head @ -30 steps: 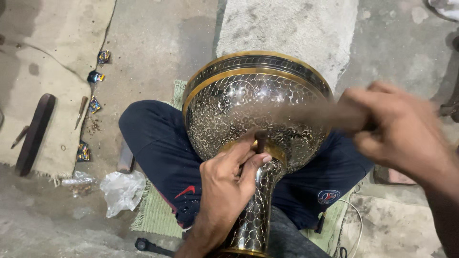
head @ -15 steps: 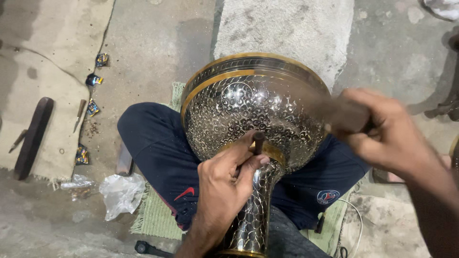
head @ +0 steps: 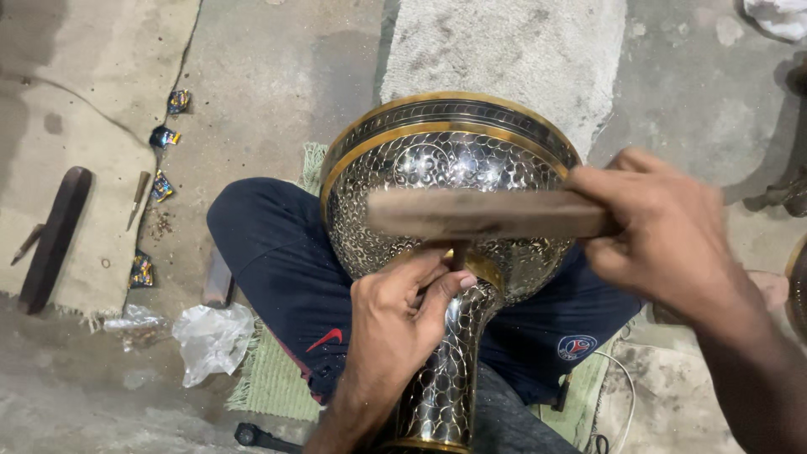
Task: The person sits cross-legged on the floor and uses a hammer and chisel to create a textured pattern on a metal vase. They repeatedly strike the chisel against the vase's surface to form small indentations.
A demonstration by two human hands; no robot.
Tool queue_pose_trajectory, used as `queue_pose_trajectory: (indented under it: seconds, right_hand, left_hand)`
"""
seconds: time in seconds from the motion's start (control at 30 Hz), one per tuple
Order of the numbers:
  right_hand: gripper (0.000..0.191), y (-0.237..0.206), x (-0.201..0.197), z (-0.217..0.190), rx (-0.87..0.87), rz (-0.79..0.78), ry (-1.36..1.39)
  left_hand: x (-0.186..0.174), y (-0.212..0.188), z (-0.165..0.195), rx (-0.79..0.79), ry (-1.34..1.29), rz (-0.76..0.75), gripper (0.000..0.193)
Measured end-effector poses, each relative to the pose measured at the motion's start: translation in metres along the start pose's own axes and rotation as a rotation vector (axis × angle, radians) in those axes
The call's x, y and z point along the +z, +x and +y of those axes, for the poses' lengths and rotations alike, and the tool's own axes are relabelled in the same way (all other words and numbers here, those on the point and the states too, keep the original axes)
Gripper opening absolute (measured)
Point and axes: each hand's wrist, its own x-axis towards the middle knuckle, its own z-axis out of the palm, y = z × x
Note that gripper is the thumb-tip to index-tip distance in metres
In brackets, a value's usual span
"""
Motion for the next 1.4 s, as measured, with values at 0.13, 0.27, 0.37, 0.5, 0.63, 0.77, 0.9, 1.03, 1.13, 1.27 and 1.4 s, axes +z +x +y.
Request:
queue_pose_trajectory:
  seconds: [0.13, 0.27, 0.37, 0.5, 0.63, 0.77, 0.9, 1.03, 1.13, 1.27, 1.4]
  right_hand:
    - [0.047, 0.002, 0.0, -0.005, 0.006, 0.035, -0.359]
    - [0.044, 0.003, 0.005, 0.003, -0.058, 0.04, -0.132]
    - [0.035, 0.0, 0.005, 0.013, -0.075, 0.048, -0.384]
    - [0.034, -0.001, 0.003, 0.02, -0.107, 0.082, -0.455]
    - [0.035, 0.004, 0.003, 0.019, -0.14, 0.131, -0.557]
    - [0.03, 0.004, 0.001, 0.021, 0.099, 0.006, -0.742]
    - [0.031, -0.004, -0.004, 0.032, -0.009, 0.104, -0.72]
    - [0.024, -0.01, -0.01, 0.04, -0.01, 0.089, -0.075]
    - [0.033, -0.016, -0.02, 0.038, -0.055, -0.024, -0.593]
    - [0.037, -0.026, -0.027, 0.025, -0.132, 0.153, -0.375]
    - [0.028, -0.035, -0.021, 0.027, -0.012, 0.072, -0.778]
  left_hand:
    - [-0.002, 0.001, 0.001, 0.015, -0.095, 0.011, 0.033]
    - [-0.002, 0.002, -0.002, -0.055, -0.01, -0.03, 0.027]
    - [-0.003, 0.0, -0.007, -0.032, -0.005, -0.043, 0.023]
    - [0.0, -0.001, -0.009, 0.028, 0.011, -0.023, 0.019]
    - [0.008, 0.001, -0.002, 0.004, -0.111, -0.02, 0.024]
    - [0.005, -0.006, 0.008, 0.136, -0.02, 0.021, 0.036]
    - [0.006, -0.003, 0.012, 0.179, 0.082, 0.006, 0.038]
    - [0.006, -0.001, 0.013, 0.163, 0.062, -0.004, 0.037]
    - [0.006, -0.004, 0.009, 0.075, 0.07, 0.0, 0.029]
    - [0.01, -0.008, 0.0, 0.122, 0.056, -0.02, 0.02]
    - [0.002, 0.003, 0.002, 0.164, 0.06, -0.048, 0.015]
